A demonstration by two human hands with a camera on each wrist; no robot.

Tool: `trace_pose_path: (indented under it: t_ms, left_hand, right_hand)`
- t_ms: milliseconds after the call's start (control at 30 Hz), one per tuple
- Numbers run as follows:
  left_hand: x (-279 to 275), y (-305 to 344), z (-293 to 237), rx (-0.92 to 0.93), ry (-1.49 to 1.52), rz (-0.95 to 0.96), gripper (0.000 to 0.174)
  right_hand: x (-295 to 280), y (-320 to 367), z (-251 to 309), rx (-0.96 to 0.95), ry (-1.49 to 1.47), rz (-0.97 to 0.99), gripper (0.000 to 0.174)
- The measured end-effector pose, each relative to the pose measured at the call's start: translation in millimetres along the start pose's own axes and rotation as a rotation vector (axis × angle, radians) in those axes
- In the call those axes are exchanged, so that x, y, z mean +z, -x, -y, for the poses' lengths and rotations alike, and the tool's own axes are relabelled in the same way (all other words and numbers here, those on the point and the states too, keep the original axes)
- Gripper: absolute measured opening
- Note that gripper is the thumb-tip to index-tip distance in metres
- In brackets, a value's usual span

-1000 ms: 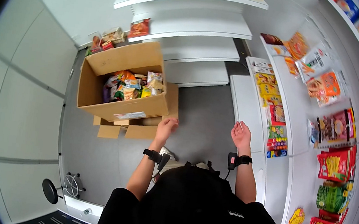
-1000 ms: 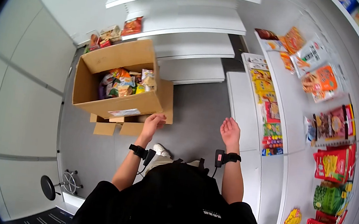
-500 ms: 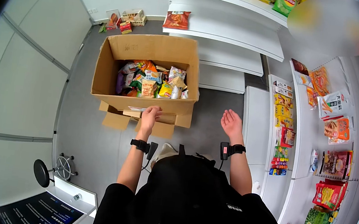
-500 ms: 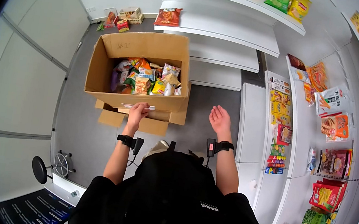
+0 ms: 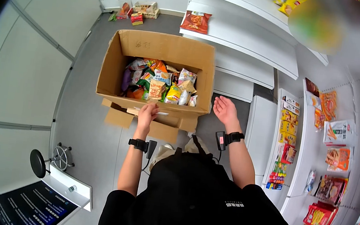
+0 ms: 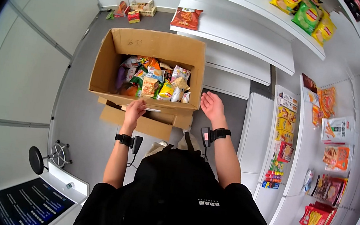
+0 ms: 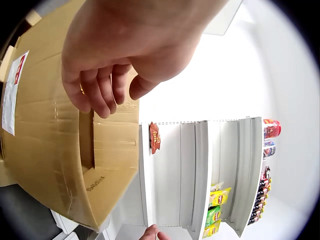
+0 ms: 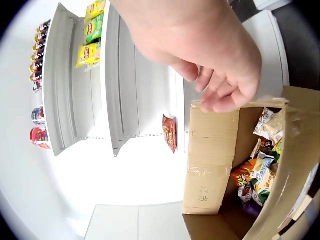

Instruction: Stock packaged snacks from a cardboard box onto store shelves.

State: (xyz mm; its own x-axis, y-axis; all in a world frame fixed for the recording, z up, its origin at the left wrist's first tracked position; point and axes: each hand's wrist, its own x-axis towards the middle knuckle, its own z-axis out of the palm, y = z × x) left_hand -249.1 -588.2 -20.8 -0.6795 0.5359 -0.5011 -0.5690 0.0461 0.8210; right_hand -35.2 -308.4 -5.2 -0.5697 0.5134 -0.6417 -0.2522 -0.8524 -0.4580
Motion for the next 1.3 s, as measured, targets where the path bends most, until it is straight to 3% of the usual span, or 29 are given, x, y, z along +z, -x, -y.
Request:
trace_pose_path:
  t_ms: [300,567,800,967,1300]
  left_hand:
    - [18.4,-53.2,-26.0,-0.040,0.109,-0.177,0.025]
    - [19.5,-92.9,-8.5,-0.140,0.151,-0.350,0.034]
    - [25.7,-97.6,-26.4,-0.240,0.139,-0.535,0.038]
    - [22.9,-106.5,-23.7,-0.269,0.171,-0.596,0.036]
    - [25.6,-111.6,-29.4,-0.344,0.128,-0.659,0.033]
  right_hand:
    - [96.4,-118.2,21.5,0.174,0.151,0.051,0.021]
    - [134.6,-219.4,8.0,0.379,0.328,0.017,0.022]
    - [127.2,-293.2,-72.8,0.663,0.615,-0.117,0.022]
    - [111.0,-322.3,-135.5,0.780,0.806,-0.097,0.028]
    - [62.7,-359.2,-216.7,0.843,1.352,-0.108,0.024]
